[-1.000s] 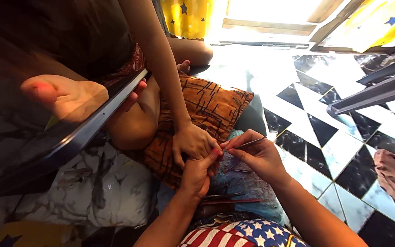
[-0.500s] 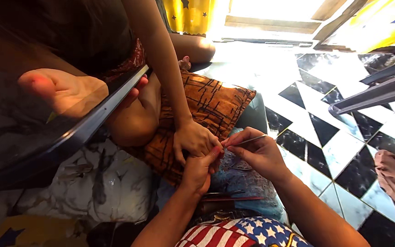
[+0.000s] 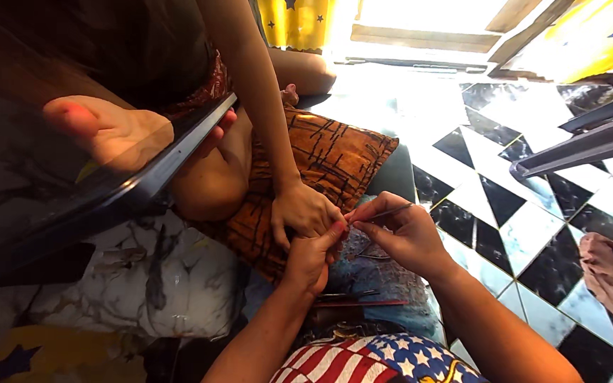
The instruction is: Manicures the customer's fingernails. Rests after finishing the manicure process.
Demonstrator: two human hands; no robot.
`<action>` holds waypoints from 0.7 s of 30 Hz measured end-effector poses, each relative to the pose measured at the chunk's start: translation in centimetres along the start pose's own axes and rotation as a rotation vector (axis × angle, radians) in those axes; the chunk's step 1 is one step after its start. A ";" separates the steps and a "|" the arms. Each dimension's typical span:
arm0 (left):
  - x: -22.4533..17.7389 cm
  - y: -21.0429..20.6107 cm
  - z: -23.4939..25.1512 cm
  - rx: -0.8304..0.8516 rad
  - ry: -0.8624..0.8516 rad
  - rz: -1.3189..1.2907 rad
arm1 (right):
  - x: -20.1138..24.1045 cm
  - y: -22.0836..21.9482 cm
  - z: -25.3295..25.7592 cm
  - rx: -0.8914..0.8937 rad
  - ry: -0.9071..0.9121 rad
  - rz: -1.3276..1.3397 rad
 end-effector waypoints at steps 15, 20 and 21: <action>-0.1 -0.3 0.0 -0.045 -0.011 0.031 | 1.9 -0.3 0.5 0.092 0.077 -0.430; 0.0 -0.3 0.0 -0.061 -0.005 0.036 | 2.3 -0.5 0.5 0.137 0.085 -0.475; 0.0 -0.3 0.0 -0.061 -0.003 0.037 | 2.2 -0.4 0.6 0.137 0.074 -0.468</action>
Point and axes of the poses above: each hand's wrist, its own z-axis towards the middle knuckle, its own y-axis out of the back of the hand, x = y × z, the point moved 5 cm from there along z, towards the middle knuckle, and after that the axes turned 6 degrees about x, right-handed, at the moved point
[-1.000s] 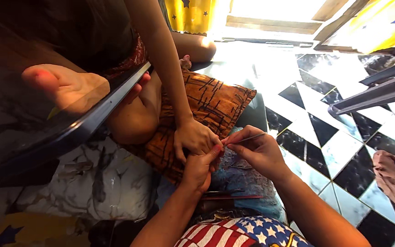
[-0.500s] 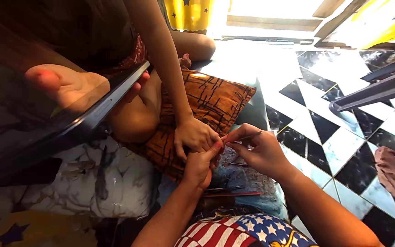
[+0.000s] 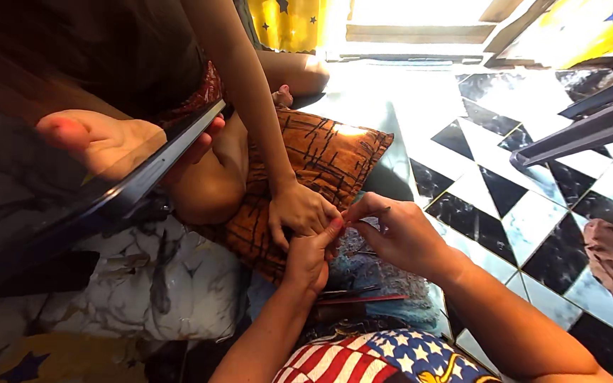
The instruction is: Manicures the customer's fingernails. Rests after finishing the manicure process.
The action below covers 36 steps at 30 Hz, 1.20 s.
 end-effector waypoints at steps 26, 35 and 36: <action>-0.1 0.1 0.1 0.067 -0.007 0.007 | -1.4 0.5 0.2 0.004 -0.107 0.365; -0.1 0.3 0.0 0.058 0.009 -0.013 | -2.2 -1.1 -0.7 -0.155 -0.126 0.471; -0.1 0.3 0.0 0.058 0.012 -0.017 | -2.3 -1.2 -0.8 -0.171 -0.158 0.519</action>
Point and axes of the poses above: each hand's wrist, its own z-axis towards the middle knuckle, its own y-axis out of the back of the hand, x = y × z, the point moved 5 cm from there along z, towards the middle knuckle, and after that the axes turned 6 degrees about x, right-handed, at the moved point
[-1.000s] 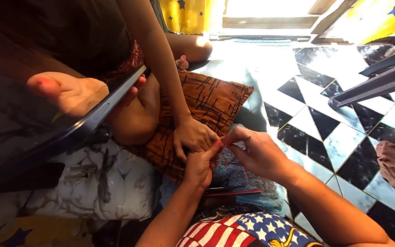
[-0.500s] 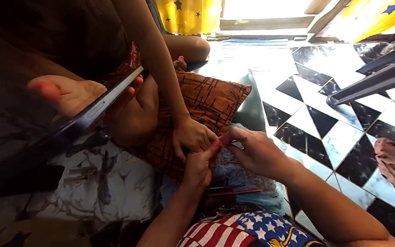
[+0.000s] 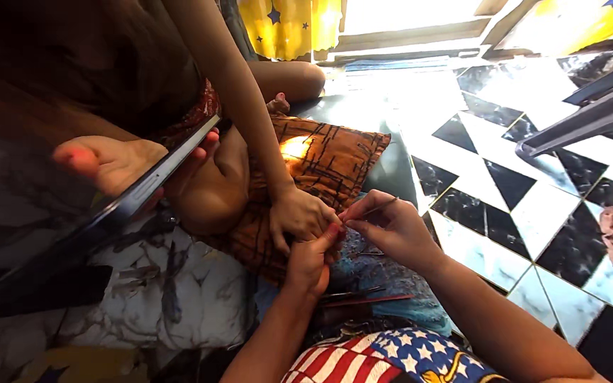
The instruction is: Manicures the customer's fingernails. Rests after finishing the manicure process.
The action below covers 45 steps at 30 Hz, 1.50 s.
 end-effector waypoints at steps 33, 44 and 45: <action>-0.1 0.2 -0.3 0.095 0.022 -0.072 | -3.7 -3.5 -3.0 -0.365 -0.037 0.912; -0.1 0.3 -0.2 0.099 0.013 -0.069 | -2.8 -2.7 -2.7 -0.335 -0.054 0.746; -0.1 0.3 -0.2 0.101 0.010 -0.072 | -2.6 -2.5 -2.7 -0.316 -0.047 0.703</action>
Point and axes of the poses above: each hand's wrist, its own z-axis towards the middle knuckle, its own y-axis out of the back of the hand, x = y × z, the point moved 5 cm from there along z, towards the middle knuckle, and after that the axes turned 6 degrees about x, right-handed, at the moved point
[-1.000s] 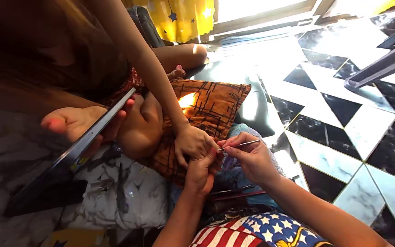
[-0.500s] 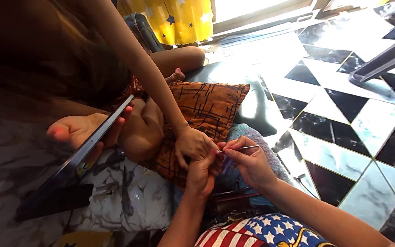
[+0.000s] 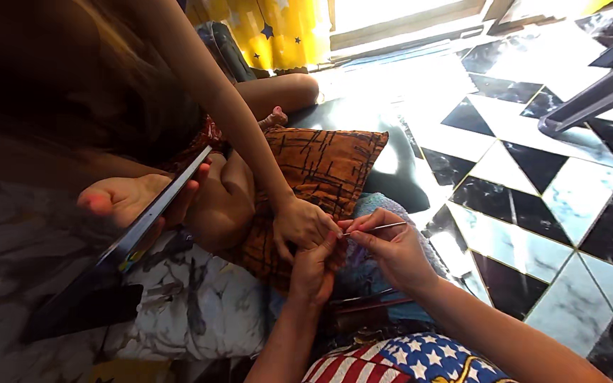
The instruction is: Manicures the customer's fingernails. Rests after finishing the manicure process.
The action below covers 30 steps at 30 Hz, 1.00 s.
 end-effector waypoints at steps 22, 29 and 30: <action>0.1 -0.6 0.2 -0.098 -0.024 0.036 | 3.4 -1.3 0.0 0.026 0.224 -0.619; 0.2 -0.6 0.2 -0.112 -0.045 0.025 | 3.1 -1.5 0.2 0.046 0.233 -0.675; 0.2 -0.6 0.2 -0.114 -0.046 0.024 | 3.1 -1.5 0.2 0.042 0.233 -0.682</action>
Point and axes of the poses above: each hand's wrist, its own z-axis towards the middle knuckle, its own y-axis out of the back of the hand, x = y × z, the point moved 5 cm from there along z, towards the middle knuckle, and after that the axes turned 6 degrees about x, right-handed, at the moved point
